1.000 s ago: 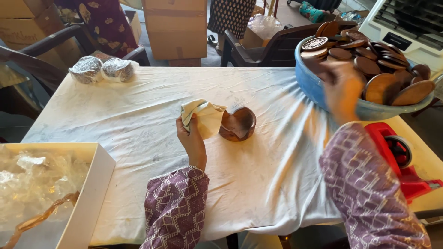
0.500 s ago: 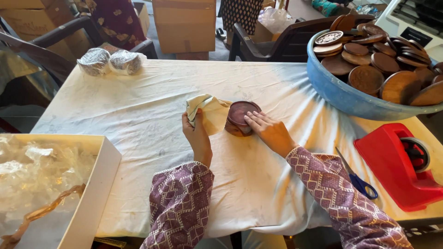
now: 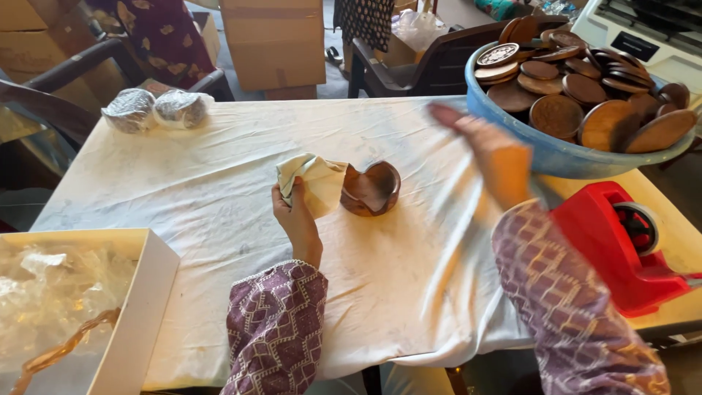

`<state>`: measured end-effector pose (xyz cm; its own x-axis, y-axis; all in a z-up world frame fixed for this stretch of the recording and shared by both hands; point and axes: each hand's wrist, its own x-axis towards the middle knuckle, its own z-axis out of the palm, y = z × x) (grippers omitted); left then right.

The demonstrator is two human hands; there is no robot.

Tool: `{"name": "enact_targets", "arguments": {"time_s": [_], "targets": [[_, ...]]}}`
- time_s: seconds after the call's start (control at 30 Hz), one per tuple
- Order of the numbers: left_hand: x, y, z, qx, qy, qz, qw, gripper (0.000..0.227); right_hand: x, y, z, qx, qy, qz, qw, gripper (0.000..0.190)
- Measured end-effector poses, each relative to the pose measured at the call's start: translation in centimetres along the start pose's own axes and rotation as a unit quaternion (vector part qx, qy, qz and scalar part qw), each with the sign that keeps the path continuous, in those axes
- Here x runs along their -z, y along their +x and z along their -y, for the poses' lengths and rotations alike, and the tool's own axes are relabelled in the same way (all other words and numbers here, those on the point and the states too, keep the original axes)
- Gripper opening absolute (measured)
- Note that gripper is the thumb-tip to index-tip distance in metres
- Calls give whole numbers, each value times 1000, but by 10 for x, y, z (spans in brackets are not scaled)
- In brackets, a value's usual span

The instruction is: Cleaning and inspecting round wooden coasters before packing.

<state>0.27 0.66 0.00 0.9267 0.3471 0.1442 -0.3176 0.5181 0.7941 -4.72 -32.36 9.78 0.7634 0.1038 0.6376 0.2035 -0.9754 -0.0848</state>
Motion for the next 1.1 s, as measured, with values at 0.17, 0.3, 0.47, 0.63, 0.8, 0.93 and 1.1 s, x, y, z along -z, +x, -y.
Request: {"name": "enact_targets", "arguments": {"time_s": [0.17, 0.3, 0.47, 0.63, 0.8, 0.93, 1.1], "targets": [[-1, -1, 1, 21, 10, 5, 1000, 27, 43, 8, -92, -52, -36, -224, 972, 26], [3, 0, 8, 16, 21, 8, 1000, 26, 39, 19, -154, -122, 153, -233, 952, 23], [0, 0, 13, 18, 35, 14, 999, 26, 29, 32, -155, -150, 27, -187, 970, 34], [3, 3, 15, 29, 35, 14, 999, 26, 18, 33, -154, -164, -60, -158, 972, 41], [2, 2, 17, 40, 36, 16, 998, 26, 6, 25, -176, -182, -119, -146, 965, 50], [4, 4, 19, 32, 28, 12, 999, 25, 17, 14, -183, -81, -133, -199, 967, 42], [7, 8, 19, 40, 19, 5, 999, 24, 75, -17, -210, -114, -166, -155, 967, 34]]}}
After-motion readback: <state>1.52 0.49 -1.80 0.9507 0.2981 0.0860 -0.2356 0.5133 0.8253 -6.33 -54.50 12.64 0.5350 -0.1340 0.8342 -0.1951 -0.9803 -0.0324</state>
